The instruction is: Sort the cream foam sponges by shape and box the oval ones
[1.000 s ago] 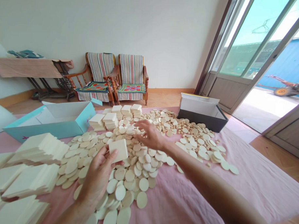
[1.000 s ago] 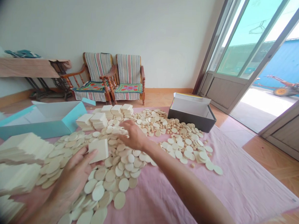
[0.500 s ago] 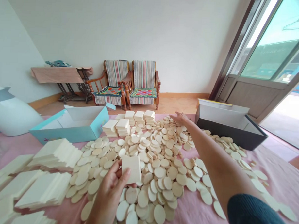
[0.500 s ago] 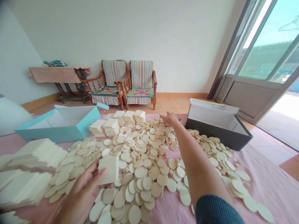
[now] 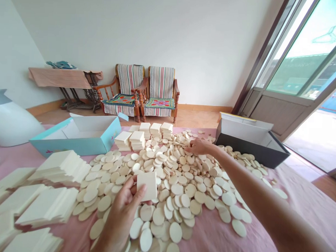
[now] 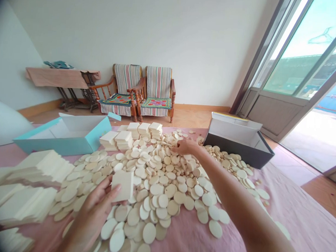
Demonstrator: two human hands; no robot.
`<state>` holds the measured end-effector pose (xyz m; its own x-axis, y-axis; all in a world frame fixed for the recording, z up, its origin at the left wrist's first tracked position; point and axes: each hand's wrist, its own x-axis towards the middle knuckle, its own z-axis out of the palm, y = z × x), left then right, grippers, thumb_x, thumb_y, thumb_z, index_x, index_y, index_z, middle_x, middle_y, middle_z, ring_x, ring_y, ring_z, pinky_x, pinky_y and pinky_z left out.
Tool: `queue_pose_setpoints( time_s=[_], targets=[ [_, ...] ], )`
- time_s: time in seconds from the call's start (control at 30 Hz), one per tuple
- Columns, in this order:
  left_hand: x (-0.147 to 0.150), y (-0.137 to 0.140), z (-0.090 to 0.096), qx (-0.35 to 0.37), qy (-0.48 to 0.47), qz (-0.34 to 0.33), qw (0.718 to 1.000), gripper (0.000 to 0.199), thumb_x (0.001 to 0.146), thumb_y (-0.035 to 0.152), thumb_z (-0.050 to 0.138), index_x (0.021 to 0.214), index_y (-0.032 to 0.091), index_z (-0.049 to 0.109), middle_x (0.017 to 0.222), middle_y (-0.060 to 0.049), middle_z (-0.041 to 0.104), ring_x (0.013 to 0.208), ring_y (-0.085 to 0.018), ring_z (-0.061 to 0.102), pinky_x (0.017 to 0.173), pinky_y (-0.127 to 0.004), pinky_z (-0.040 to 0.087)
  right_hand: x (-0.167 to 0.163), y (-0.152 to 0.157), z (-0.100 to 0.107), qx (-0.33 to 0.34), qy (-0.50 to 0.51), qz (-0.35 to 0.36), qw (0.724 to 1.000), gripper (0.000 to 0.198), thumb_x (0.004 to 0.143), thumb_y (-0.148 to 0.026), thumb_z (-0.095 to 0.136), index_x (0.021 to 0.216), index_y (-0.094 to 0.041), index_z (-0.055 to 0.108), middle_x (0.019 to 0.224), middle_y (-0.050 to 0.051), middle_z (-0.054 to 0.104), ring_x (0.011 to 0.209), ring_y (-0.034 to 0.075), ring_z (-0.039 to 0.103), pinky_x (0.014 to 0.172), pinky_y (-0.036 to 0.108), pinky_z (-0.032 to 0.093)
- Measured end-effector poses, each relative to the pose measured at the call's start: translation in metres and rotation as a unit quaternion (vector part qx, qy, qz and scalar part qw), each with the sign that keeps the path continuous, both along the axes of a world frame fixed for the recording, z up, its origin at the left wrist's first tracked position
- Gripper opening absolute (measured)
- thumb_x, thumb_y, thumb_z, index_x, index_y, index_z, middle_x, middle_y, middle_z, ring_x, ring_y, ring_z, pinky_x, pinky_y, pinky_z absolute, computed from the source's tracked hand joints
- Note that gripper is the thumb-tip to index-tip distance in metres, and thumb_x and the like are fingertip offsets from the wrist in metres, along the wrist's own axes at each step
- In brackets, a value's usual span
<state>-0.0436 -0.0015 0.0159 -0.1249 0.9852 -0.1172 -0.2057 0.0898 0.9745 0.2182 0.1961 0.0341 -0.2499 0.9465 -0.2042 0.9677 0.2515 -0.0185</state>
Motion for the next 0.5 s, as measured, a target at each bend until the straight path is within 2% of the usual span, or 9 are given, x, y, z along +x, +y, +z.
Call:
queue_pose_setpoints(
  time_s=[0.13, 0.27, 0.33, 0.4, 0.5],
  targets=[
    [-0.001, 0.000, -0.001, 0.000, 0.010, 0.000, 1.000, 0.062, 0.069, 0.045, 0.072, 0.119, 0.014, 0.051, 0.108, -0.012, 0.066, 0.092, -0.027, 0.065, 0.062, -0.028, 0.054, 0.005, -0.056, 0.011, 0.004, 0.000, 0.093, 0.996, 0.058, 0.078, -0.062, 0.049, 0.120, -0.023, 0.061, 0.118, 0.015, 0.059, 0.113, 0.035, 0.051, 0.094, 0.050, 0.036],
    [0.000, 0.000, 0.001, 0.003, 0.005, -0.001, 1.000, 0.059, 0.070, 0.043, 0.072, 0.117, 0.015, 0.052, 0.108, -0.011, 0.067, 0.091, -0.026, 0.065, 0.062, -0.027, 0.054, 0.029, -0.087, 0.032, -0.064, 0.048, 0.147, 0.986, 0.041, 0.076, -0.048, 0.060, 0.110, -0.024, 0.067, 0.111, 0.010, 0.064, 0.107, 0.028, 0.056, 0.097, 0.044, 0.037],
    [0.001, 0.000, 0.002, 0.005, 0.003, -0.005, 1.000, 0.056, 0.070, 0.042, 0.072, 0.116, 0.015, 0.053, 0.108, -0.011, 0.067, 0.091, -0.026, 0.065, 0.062, -0.027, 0.054, 0.041, -0.082, 0.043, -0.101, 0.102, 0.159, 0.977, 0.035, 0.076, -0.043, 0.062, 0.107, -0.027, 0.068, 0.112, 0.005, 0.066, 0.106, 0.024, 0.058, 0.097, 0.038, 0.039],
    [0.001, -0.001, 0.001, 0.003, 0.003, -0.001, 1.000, 0.056, 0.069, 0.042, 0.073, 0.114, 0.016, 0.054, 0.109, -0.011, 0.067, 0.091, -0.026, 0.065, 0.062, -0.027, 0.055, 0.046, -0.062, 0.048, -0.101, 0.154, 0.144, 0.972, 0.032, 0.080, -0.039, 0.058, 0.107, -0.025, 0.069, 0.112, 0.003, 0.067, 0.104, 0.021, 0.060, 0.092, 0.031, 0.043],
    [0.003, -0.002, 0.000, -0.005, 0.001, 0.018, 1.000, 0.058, 0.066, 0.042, 0.075, 0.114, 0.017, 0.055, 0.108, -0.009, 0.068, 0.091, -0.026, 0.066, 0.063, -0.028, 0.056, 0.038, -0.015, 0.039, -0.012, 0.130, 0.049, 0.990, 0.030, 0.080, -0.023, 0.053, 0.105, -0.017, 0.069, 0.105, 0.007, 0.070, 0.097, 0.019, 0.063, 0.083, 0.025, 0.047]
  ],
)
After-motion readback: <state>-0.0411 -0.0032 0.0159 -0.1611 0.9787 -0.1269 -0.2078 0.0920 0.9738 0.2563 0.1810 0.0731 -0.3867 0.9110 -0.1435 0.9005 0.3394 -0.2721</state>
